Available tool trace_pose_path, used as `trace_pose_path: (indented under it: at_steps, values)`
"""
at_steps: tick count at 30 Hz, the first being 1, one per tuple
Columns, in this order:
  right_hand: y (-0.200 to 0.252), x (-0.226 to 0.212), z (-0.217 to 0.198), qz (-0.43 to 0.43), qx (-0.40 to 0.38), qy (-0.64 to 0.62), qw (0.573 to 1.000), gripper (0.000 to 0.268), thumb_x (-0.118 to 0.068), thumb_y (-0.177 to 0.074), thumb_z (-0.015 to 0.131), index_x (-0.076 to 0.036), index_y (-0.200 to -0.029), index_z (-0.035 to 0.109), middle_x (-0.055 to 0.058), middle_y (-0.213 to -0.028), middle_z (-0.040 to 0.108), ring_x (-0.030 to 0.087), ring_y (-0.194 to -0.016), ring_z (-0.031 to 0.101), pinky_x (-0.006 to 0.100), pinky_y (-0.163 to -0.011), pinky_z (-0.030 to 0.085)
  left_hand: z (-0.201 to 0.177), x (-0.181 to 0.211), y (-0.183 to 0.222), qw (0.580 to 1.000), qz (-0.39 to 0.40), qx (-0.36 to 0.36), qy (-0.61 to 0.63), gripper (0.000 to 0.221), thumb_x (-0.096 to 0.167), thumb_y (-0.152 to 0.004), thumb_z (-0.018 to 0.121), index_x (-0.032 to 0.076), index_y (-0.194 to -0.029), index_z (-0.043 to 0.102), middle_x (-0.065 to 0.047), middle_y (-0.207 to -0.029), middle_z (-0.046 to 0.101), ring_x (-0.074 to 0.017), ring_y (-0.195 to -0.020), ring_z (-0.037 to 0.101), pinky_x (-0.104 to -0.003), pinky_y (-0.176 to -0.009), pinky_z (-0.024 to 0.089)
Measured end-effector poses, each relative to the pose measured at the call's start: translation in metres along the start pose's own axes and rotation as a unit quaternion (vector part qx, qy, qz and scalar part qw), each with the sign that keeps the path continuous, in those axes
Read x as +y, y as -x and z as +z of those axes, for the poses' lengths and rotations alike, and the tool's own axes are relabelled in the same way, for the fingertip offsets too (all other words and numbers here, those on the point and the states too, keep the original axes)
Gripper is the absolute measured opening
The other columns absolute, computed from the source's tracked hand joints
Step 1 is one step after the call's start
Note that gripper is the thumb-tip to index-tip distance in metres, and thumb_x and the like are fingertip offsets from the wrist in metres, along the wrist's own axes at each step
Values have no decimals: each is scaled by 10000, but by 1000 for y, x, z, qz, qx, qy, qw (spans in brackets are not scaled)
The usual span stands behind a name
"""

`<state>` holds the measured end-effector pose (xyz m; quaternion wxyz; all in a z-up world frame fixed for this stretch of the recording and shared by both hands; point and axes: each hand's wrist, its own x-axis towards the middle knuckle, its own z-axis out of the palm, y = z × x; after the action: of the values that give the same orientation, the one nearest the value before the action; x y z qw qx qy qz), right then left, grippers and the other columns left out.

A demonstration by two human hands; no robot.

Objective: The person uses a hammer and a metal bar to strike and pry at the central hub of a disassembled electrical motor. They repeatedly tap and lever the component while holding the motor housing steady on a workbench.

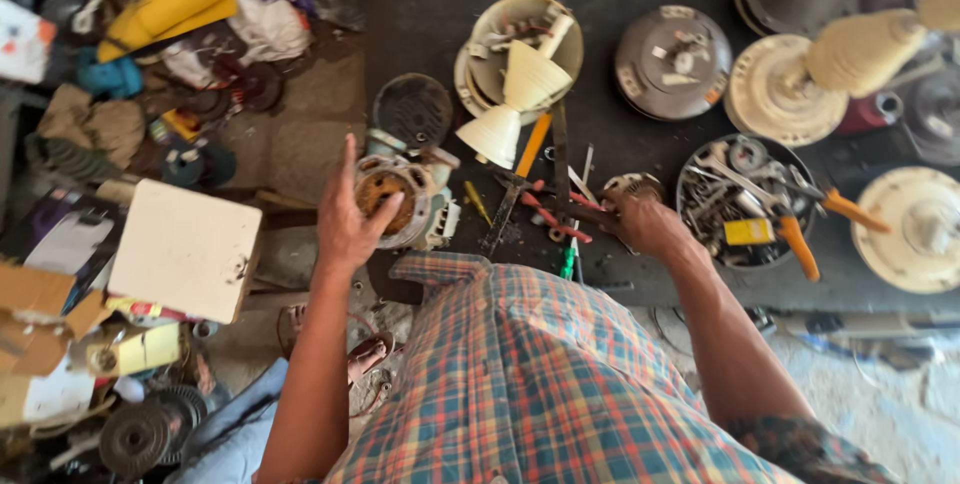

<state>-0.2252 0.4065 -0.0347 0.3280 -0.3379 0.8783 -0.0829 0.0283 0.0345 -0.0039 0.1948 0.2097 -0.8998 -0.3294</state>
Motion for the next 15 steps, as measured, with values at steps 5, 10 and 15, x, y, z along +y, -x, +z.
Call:
trace_pose_path:
  at_steps: [5,10,15]
  values:
    - [27,-23,-39,33,43,82,995,425,-399,-934,648,-269,-1338,633,78,-1269,699,333,-1143,679,493,-895,563,0,-1,3,1000,3,2,5,992,482,-917,763,88,-1667,247,-286,-1612,437,-454,-1459,467,-508,-1182,409]
    - [50,-18,-59,87,98,150,980,391,-328,-993,616,-366,-1379,669,92,-1152,734,328,-1080,713,512,-878,566,0,6,1,1000,-10,7,21,1009,461,-877,779,112,-1660,248,-250,-1538,514,-426,-1390,545,-489,-1153,446]
    - [64,-1,-55,120,187,132,966,525,-327,-887,742,-315,-1407,665,160,-1082,757,392,-1007,717,532,-846,561,0,8,1,999,-11,12,45,1026,410,-860,803,104,-1659,236,-275,-1530,504,-436,-1385,526,-489,-1132,439]
